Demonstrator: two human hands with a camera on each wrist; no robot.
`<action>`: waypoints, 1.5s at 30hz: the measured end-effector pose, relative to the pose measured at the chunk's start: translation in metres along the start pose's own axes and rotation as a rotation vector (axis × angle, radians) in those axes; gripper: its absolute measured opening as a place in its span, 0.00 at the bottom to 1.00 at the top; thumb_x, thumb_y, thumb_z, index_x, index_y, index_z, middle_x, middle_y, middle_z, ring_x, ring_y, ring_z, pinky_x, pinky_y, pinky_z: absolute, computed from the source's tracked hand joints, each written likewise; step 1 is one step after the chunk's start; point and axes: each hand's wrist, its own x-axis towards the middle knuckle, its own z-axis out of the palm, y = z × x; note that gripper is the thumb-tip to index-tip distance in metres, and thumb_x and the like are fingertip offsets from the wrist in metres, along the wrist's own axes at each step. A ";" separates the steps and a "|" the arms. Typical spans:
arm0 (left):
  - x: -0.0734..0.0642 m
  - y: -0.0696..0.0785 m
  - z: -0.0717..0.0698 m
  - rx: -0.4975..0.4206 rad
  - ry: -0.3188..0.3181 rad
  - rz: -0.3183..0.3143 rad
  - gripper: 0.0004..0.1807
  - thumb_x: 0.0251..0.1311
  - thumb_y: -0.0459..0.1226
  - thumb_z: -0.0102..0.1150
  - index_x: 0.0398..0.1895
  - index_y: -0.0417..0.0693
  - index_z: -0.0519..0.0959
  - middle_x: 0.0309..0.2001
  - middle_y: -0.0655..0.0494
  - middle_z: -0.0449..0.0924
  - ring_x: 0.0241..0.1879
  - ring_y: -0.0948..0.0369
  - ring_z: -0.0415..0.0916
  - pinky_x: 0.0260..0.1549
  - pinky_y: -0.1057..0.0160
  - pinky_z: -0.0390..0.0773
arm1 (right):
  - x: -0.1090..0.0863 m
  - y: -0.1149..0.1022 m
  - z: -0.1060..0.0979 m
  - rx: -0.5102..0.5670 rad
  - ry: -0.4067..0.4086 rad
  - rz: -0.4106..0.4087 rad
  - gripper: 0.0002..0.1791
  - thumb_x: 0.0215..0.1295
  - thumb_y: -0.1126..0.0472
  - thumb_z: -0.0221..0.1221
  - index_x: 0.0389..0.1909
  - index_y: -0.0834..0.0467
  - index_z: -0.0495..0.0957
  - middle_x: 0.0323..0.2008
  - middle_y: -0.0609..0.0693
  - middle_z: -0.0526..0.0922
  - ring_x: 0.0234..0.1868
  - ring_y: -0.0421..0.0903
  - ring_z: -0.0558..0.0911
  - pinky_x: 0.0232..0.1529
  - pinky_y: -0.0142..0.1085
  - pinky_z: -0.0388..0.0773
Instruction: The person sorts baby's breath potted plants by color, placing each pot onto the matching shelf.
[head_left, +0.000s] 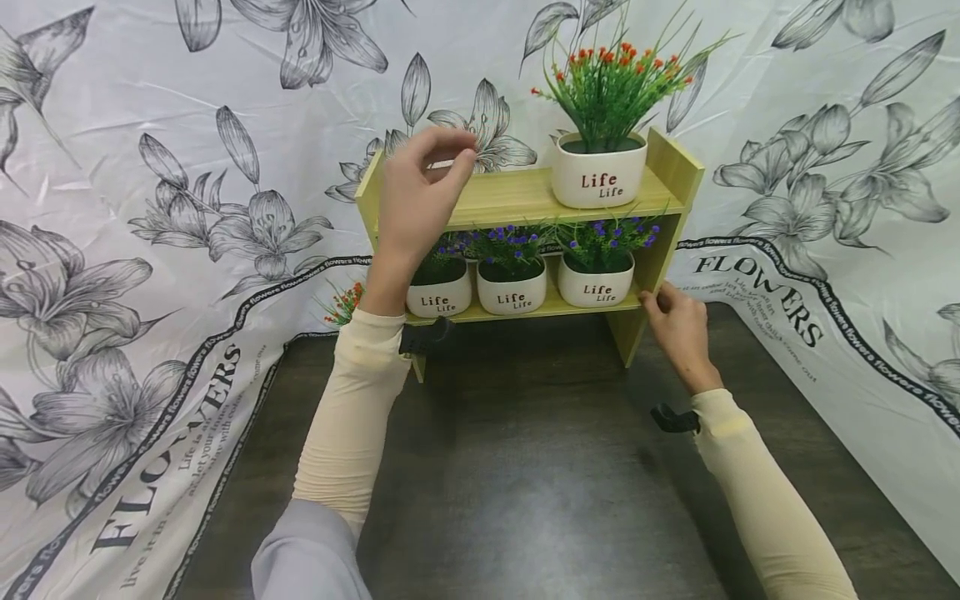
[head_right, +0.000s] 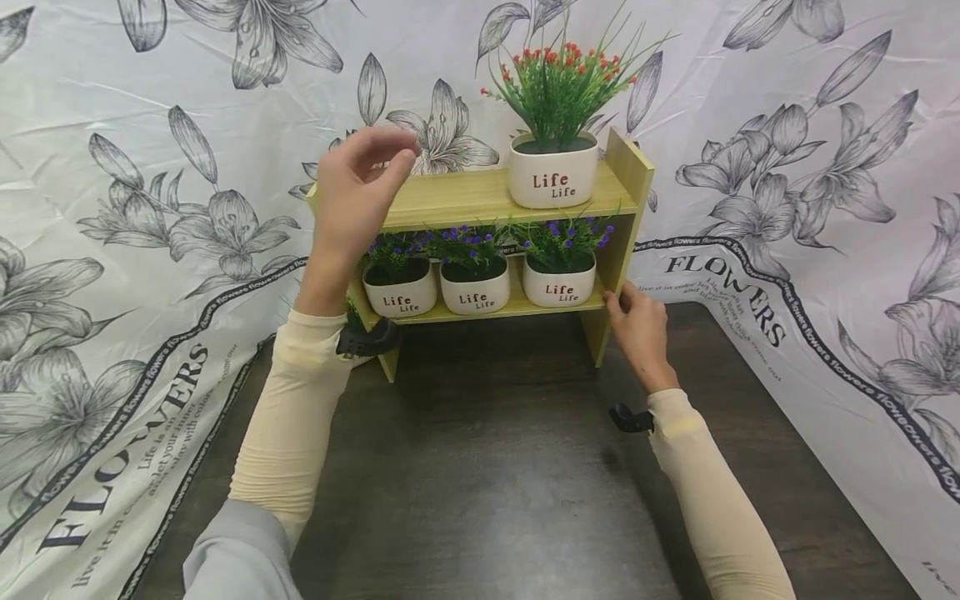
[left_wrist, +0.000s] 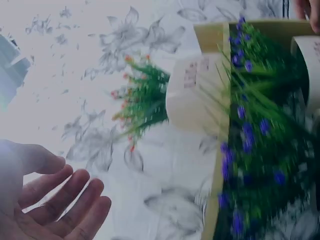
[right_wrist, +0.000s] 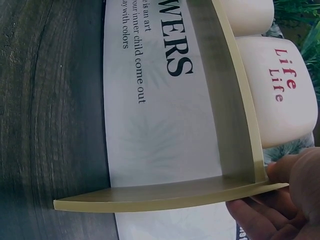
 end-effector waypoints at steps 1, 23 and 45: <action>-0.003 -0.002 -0.006 0.013 0.013 0.002 0.11 0.75 0.33 0.62 0.53 0.38 0.87 0.53 0.44 0.89 0.55 0.58 0.87 0.58 0.64 0.87 | 0.000 0.000 0.000 0.000 0.000 0.001 0.14 0.80 0.58 0.62 0.52 0.65 0.87 0.45 0.67 0.91 0.45 0.67 0.91 0.45 0.64 0.87; -0.075 -0.094 -0.119 0.091 0.263 -0.122 0.11 0.76 0.36 0.63 0.48 0.37 0.89 0.28 0.74 0.88 0.33 0.69 0.88 0.44 0.72 0.86 | -0.001 -0.002 0.000 0.006 0.005 -0.007 0.13 0.80 0.58 0.61 0.51 0.65 0.87 0.45 0.67 0.91 0.44 0.67 0.91 0.44 0.64 0.87; -0.176 -0.235 -0.171 0.290 0.389 -0.369 0.12 0.75 0.31 0.59 0.48 0.31 0.88 0.35 0.52 0.92 0.31 0.78 0.83 0.33 0.82 0.79 | -0.001 0.000 0.001 0.003 0.016 -0.015 0.13 0.79 0.58 0.62 0.50 0.65 0.87 0.43 0.67 0.91 0.42 0.67 0.91 0.42 0.64 0.86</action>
